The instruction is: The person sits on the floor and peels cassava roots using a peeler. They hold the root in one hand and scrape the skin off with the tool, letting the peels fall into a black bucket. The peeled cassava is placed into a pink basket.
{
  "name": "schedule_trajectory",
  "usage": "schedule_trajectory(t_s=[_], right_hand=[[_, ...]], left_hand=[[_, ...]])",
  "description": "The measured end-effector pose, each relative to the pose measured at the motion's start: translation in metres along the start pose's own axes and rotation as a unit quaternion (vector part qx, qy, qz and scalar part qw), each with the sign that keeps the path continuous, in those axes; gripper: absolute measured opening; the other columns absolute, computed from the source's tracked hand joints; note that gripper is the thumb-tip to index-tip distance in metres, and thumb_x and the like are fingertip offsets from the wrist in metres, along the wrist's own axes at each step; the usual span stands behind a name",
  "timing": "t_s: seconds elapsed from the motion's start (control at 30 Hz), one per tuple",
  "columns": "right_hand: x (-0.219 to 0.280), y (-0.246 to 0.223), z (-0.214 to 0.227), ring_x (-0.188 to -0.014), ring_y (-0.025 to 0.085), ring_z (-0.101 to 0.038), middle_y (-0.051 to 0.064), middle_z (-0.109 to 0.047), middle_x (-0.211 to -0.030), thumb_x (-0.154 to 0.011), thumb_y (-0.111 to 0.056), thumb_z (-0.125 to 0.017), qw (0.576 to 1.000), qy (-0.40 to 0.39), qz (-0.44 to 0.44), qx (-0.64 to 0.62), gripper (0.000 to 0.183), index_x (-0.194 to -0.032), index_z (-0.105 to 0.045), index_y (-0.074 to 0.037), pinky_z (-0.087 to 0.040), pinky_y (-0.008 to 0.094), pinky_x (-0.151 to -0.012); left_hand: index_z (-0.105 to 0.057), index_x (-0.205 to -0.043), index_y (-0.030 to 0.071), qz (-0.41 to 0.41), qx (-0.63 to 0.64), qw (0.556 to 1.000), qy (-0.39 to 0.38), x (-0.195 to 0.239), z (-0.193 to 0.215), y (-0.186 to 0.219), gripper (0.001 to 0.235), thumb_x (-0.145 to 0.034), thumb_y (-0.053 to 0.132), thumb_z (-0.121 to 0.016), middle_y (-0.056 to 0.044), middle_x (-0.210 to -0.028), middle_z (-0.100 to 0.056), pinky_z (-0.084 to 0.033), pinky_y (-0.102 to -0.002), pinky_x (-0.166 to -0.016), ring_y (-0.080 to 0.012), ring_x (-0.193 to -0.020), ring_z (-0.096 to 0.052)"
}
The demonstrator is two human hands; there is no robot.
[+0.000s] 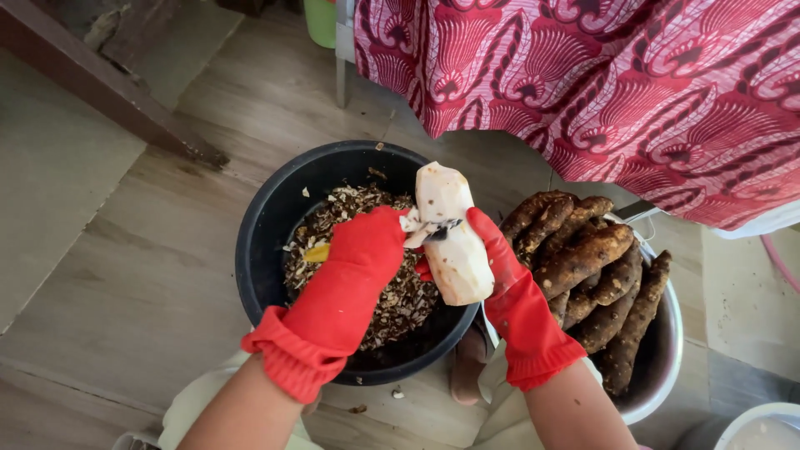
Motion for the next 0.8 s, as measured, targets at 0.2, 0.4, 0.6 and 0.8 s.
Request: schedule_trajectory(t_s=[0.2,0.4,0.6,0.8], right_hand=[[0.006,-0.002,-0.038,-0.096,0.048,-0.069,0.034,-0.069,-0.109,-0.091,-0.045,-0.067,0.998,0.011,0.061,-0.033,0.064,-0.119,-0.063,0.012,-0.047,0.060,-0.101],[0.004,0.011,-0.006,-0.109,0.041,-0.065,0.021,-0.067,-0.125,-0.079,-0.057,-0.071,0.999,0.034,-0.022,0.003,0.082,-0.139,-0.059,-0.003,-0.049,0.056,-0.102],[0.009,0.013,-0.002,-0.112,0.042,-0.063,0.024,-0.064,-0.128,-0.083,-0.055,-0.067,1.000,0.024,-0.009,0.005,0.081,-0.142,-0.055,-0.001,-0.048,0.058,-0.103],[0.016,0.011,-0.017,-0.116,0.042,-0.060,0.028,-0.061,-0.132,-0.088,-0.052,-0.063,1.000,0.001,0.004,0.026,0.080,-0.147,-0.050,0.001,-0.046,0.060,-0.105]], left_hand=[[-0.066,-0.096,0.017,0.078,0.144,0.984,0.071,0.039,0.046,0.011,0.045,-0.091,0.059,-0.050,-0.015,-0.092,-0.075,-0.048,-0.053,-0.072,-0.0342,-0.080,-0.072],[-0.072,-0.098,0.010,0.196,0.570,0.795,-0.074,0.071,0.050,0.024,0.044,-0.100,0.049,-0.051,-0.006,-0.092,-0.072,-0.049,-0.032,-0.064,-0.0182,-0.075,-0.062],[-0.077,-0.102,0.022,0.032,0.034,0.998,0.033,0.044,0.062,0.016,0.046,-0.088,0.059,-0.054,-0.011,-0.111,-0.078,-0.055,-0.049,-0.093,-0.0345,-0.107,-0.072],[-0.054,-0.115,0.030,0.054,0.279,0.957,0.054,0.020,-0.043,-0.078,0.054,-0.084,0.074,-0.046,-0.005,-0.102,-0.074,-0.053,-0.044,-0.084,-0.0250,-0.095,-0.071]])
Point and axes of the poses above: each hand's wrist, its own x-axis away from the middle knuckle, its own z-axis out of the back of the hand, y = z × x, the point moved 10 cm from there along -x, towards the middle knuckle
